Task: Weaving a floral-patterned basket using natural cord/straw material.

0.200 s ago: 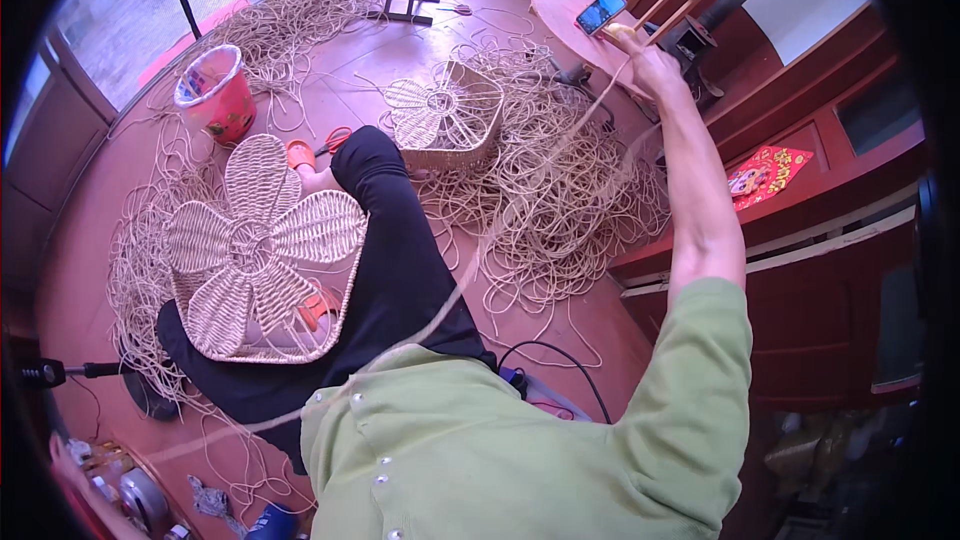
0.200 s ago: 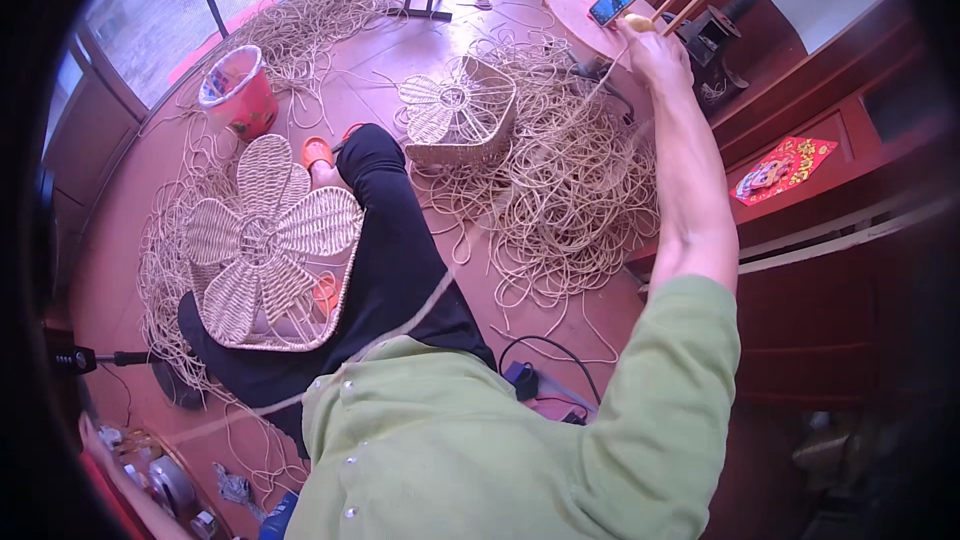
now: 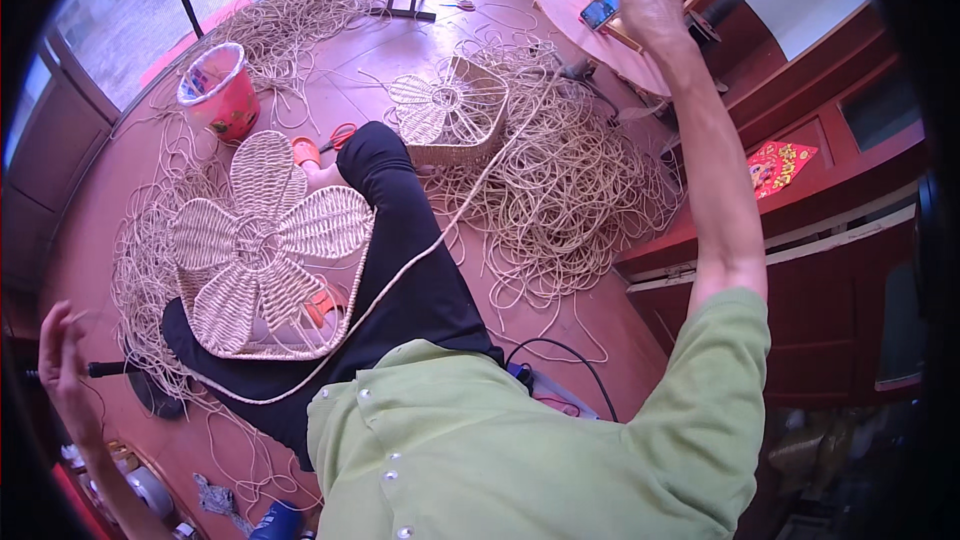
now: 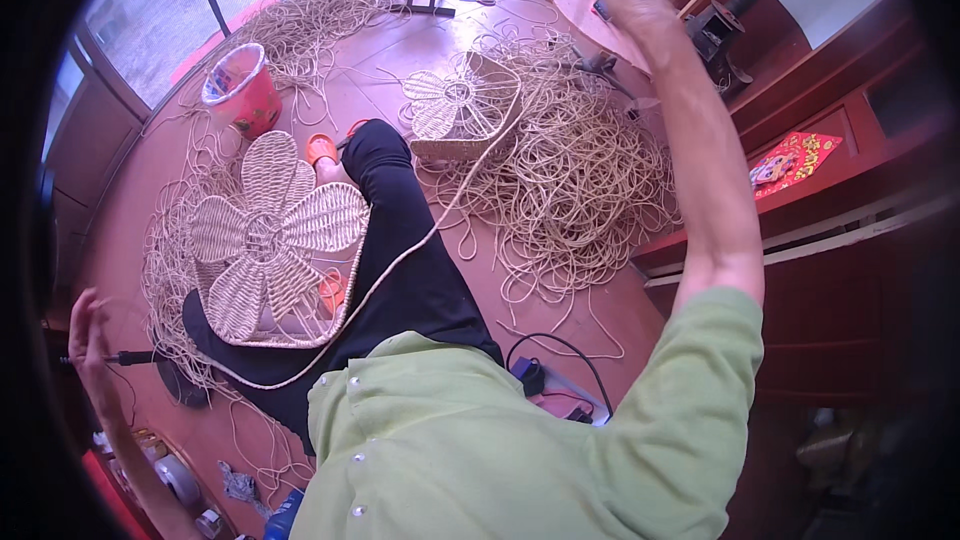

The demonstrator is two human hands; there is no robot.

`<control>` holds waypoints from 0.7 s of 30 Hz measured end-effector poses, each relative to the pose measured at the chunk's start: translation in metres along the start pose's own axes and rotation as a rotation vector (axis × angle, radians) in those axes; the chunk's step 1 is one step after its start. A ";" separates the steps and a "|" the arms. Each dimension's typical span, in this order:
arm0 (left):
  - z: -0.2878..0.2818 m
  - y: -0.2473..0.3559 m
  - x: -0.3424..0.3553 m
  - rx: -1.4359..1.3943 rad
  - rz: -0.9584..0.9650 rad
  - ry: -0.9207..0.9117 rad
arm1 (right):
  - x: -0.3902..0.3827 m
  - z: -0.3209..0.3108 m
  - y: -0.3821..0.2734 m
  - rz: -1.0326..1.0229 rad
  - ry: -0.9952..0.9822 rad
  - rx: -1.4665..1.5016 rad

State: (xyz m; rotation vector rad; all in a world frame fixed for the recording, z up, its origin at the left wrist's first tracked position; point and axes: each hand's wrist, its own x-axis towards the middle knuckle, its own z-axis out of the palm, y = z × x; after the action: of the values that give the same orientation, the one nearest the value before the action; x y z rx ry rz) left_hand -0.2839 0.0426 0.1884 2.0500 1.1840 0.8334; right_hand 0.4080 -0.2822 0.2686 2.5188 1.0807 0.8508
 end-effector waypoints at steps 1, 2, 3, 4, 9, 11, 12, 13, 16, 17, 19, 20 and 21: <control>0.023 0.049 -0.020 -0.012 0.021 -0.101 | -0.009 -0.011 -0.036 -0.275 0.266 0.208; 0.062 0.088 -0.034 -0.068 0.263 -0.158 | -0.026 -0.011 -0.073 -0.506 0.479 0.667; 0.092 0.118 -0.050 -0.169 0.446 -0.231 | -0.059 -0.028 -0.129 -0.651 0.329 0.808; 0.113 0.141 -0.062 -0.200 0.554 -0.328 | -0.101 -0.050 -0.189 -0.798 0.173 0.944; 0.172 0.164 -0.067 0.031 0.845 -0.513 | -0.203 -0.078 -0.280 -0.726 -0.397 1.928; 0.165 0.144 -0.058 0.201 0.864 -0.464 | -0.194 -0.039 -0.263 -0.621 -0.165 1.712; 0.159 0.130 -0.053 0.297 0.864 -0.418 | -0.182 -0.016 -0.245 -0.584 -0.110 1.574; 0.147 0.113 -0.050 0.356 0.784 -0.377 | -0.171 0.009 -0.228 -0.409 -0.207 1.741; 0.071 0.043 -0.034 0.604 0.580 -0.108 | -0.122 0.061 -0.137 0.038 0.027 1.552; 0.048 0.009 -0.024 0.772 0.476 -0.009 | -0.120 0.077 -0.106 0.284 0.153 1.565; -0.088 -0.110 -0.050 0.940 0.152 0.182 | -0.103 0.098 -0.099 0.493 0.146 1.764; -0.152 -0.156 -0.071 1.062 -0.361 0.199 | -0.105 0.082 -0.110 0.319 0.192 2.005; -0.186 -0.177 -0.098 1.271 -0.575 0.161 | -0.109 0.062 -0.125 0.133 0.235 2.243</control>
State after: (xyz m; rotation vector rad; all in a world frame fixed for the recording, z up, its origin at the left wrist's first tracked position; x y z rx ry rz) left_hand -0.5544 0.0637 0.1457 2.2291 2.6618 -0.1621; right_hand 0.3144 -0.2768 0.1182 3.7588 3.0187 -0.9322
